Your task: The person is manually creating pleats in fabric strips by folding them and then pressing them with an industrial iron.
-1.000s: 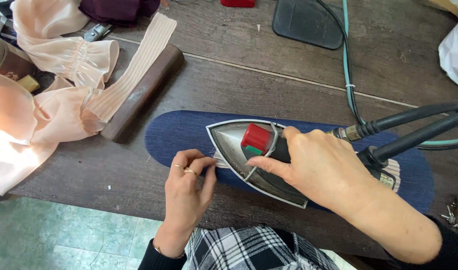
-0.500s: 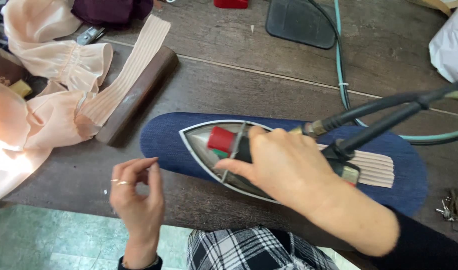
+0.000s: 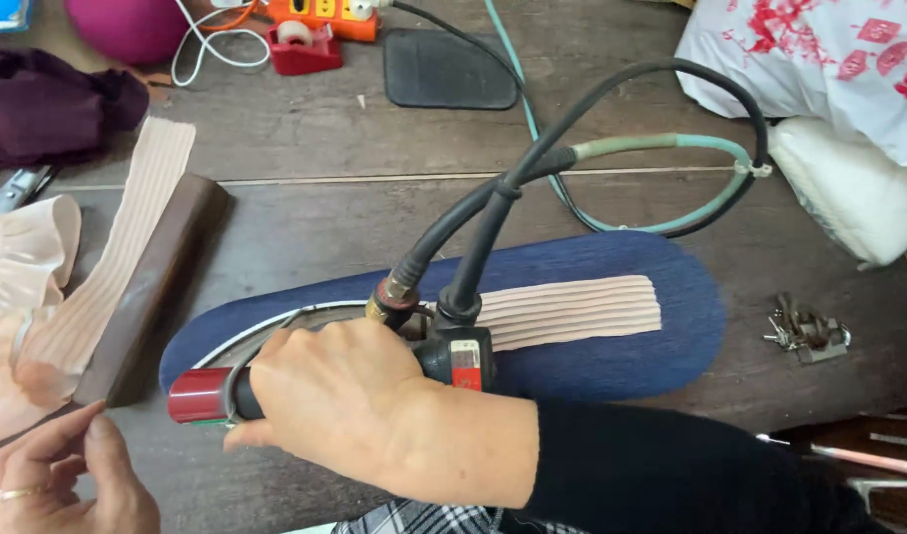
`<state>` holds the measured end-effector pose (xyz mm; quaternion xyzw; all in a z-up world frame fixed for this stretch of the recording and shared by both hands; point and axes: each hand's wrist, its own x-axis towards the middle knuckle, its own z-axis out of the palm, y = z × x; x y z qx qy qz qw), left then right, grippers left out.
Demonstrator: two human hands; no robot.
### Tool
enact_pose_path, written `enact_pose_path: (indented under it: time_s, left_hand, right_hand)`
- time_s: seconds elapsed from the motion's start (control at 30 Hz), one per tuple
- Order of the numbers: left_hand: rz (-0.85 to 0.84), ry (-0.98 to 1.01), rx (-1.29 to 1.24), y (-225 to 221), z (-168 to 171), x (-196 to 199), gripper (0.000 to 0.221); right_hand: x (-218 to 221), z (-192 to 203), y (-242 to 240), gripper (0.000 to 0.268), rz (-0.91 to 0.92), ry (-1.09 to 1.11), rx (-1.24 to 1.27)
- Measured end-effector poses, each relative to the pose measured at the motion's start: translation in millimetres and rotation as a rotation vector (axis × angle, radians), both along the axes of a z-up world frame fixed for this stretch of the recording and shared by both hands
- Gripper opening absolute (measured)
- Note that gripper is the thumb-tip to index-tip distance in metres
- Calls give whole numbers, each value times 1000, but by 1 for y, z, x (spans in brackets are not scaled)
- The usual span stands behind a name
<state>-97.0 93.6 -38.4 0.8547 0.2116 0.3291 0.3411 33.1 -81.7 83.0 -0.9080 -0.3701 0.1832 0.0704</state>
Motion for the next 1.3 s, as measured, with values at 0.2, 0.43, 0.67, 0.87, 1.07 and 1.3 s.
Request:
enact_pose_path:
  time_s: [0.2,0.43,0.67,0.87,1.07,1.3]
  left_hand:
    - [-34,15,24,4,-6,2,10]
    - [-40,26,58,-20,16,21,11]
    - [-59,45,41,-29,20,27,11]
    - [-66,98,76,-32,12,42,10]
    - [-263,209,147,-40,-3,102,17]
    - [-187,234,211,-33,-59,117,14]
  right_hand:
    - [18,15,-40,65,17,-27,-77]
    - [32,37,-129,72,-86,167,-410]
    - [56,45,-257,72,-410,198,-788]
    - [127,53,-295,34,-734,28,-402]
    - [216,50,-203,40,-571,261,77]
    - [345,-81,-126,41,-804,516,343]
